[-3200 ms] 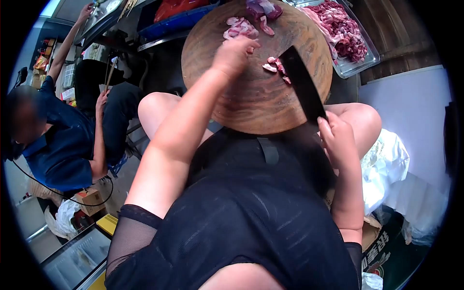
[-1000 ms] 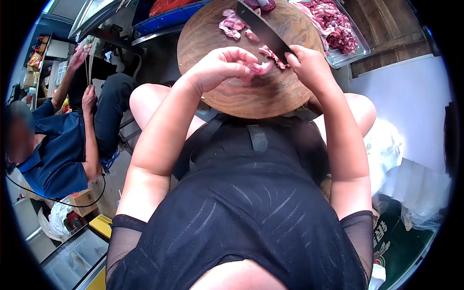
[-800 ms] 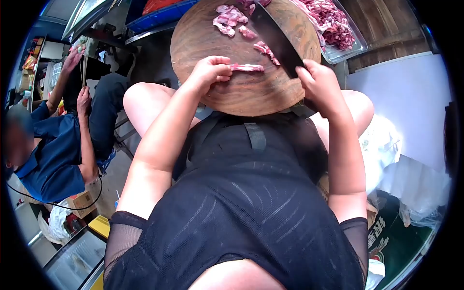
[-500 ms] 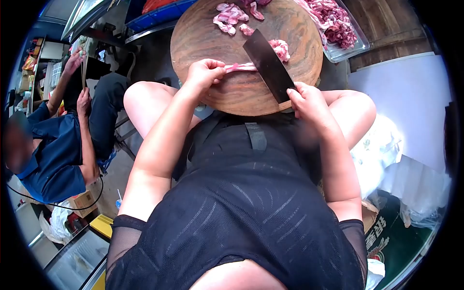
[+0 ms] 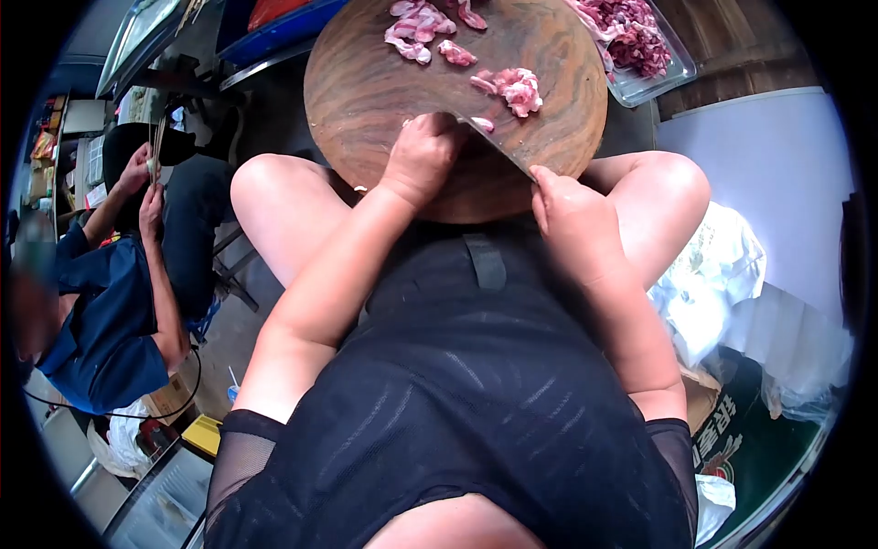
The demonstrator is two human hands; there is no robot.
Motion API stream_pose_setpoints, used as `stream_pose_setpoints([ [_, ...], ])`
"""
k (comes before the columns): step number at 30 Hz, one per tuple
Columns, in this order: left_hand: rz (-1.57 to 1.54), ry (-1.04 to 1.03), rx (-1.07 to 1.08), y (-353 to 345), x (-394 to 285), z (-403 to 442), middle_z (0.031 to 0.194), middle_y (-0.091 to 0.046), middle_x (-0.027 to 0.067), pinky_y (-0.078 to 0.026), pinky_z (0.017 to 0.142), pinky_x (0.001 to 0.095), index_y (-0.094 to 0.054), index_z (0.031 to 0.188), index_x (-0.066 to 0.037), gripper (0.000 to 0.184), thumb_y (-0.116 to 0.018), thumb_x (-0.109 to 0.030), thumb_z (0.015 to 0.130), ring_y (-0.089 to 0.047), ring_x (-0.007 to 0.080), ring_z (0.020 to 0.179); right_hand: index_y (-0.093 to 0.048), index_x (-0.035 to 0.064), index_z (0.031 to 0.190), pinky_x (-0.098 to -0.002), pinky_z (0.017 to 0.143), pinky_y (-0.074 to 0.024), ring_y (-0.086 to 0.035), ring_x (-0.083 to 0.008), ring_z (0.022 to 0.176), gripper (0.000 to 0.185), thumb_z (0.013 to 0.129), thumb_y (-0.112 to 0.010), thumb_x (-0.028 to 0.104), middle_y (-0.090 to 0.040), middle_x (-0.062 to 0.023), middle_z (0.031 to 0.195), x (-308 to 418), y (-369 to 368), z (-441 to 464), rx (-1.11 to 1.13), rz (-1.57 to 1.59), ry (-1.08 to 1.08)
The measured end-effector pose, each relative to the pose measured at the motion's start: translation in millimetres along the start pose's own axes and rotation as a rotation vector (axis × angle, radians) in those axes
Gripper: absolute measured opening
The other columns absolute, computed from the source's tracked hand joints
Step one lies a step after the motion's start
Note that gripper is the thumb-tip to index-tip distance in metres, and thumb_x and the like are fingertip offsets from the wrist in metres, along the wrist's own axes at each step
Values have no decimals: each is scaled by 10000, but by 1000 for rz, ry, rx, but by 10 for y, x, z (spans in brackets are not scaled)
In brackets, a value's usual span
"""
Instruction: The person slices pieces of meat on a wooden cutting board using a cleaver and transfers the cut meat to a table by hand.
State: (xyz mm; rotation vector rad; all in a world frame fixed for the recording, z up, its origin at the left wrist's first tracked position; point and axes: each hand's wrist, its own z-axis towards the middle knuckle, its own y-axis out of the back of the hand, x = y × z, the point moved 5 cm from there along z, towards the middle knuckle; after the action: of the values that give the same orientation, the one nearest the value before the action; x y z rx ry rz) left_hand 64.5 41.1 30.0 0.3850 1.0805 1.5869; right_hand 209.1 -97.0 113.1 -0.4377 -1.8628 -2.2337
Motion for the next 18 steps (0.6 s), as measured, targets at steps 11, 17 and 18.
stream_pose_setpoints([
  [11, 3, 97, -42, -83, 23, 99, 988, -618, 68, -506, 724, 432, -709, 961, -145, 217, -638, -129, 757, -603, 297, 884, -579, 11, 905, -464, 598, -540, -672, -345, 680, 100, 868, -521, 83, -653, -177, 729, 58, -114, 283, 252, -36, -68],
  [17, 37, 131, 37, -94, -8, 47, 979, -619, 69, -512, 764, 403, -713, 984, -155, 229, -612, -114, 783, -608, 280, 896, -596, 30, 919, -487, 649, -528, -662, -377, 738, 145, 906, -518, 151, -669, -193, 799, -17, -444, 958, 210, 35, 10],
  [18, 36, 143, 44, -53, -31, 62, 973, -622, 72, -513, 775, 395, -712, 991, -149, 227, -609, -111, 792, -610, 282, 894, -605, 46, 951, -487, 666, -519, -652, -385, 759, 177, 940, -520, 200, -667, -195, 819, -54, -429, 999, 180, 66, -5],
])
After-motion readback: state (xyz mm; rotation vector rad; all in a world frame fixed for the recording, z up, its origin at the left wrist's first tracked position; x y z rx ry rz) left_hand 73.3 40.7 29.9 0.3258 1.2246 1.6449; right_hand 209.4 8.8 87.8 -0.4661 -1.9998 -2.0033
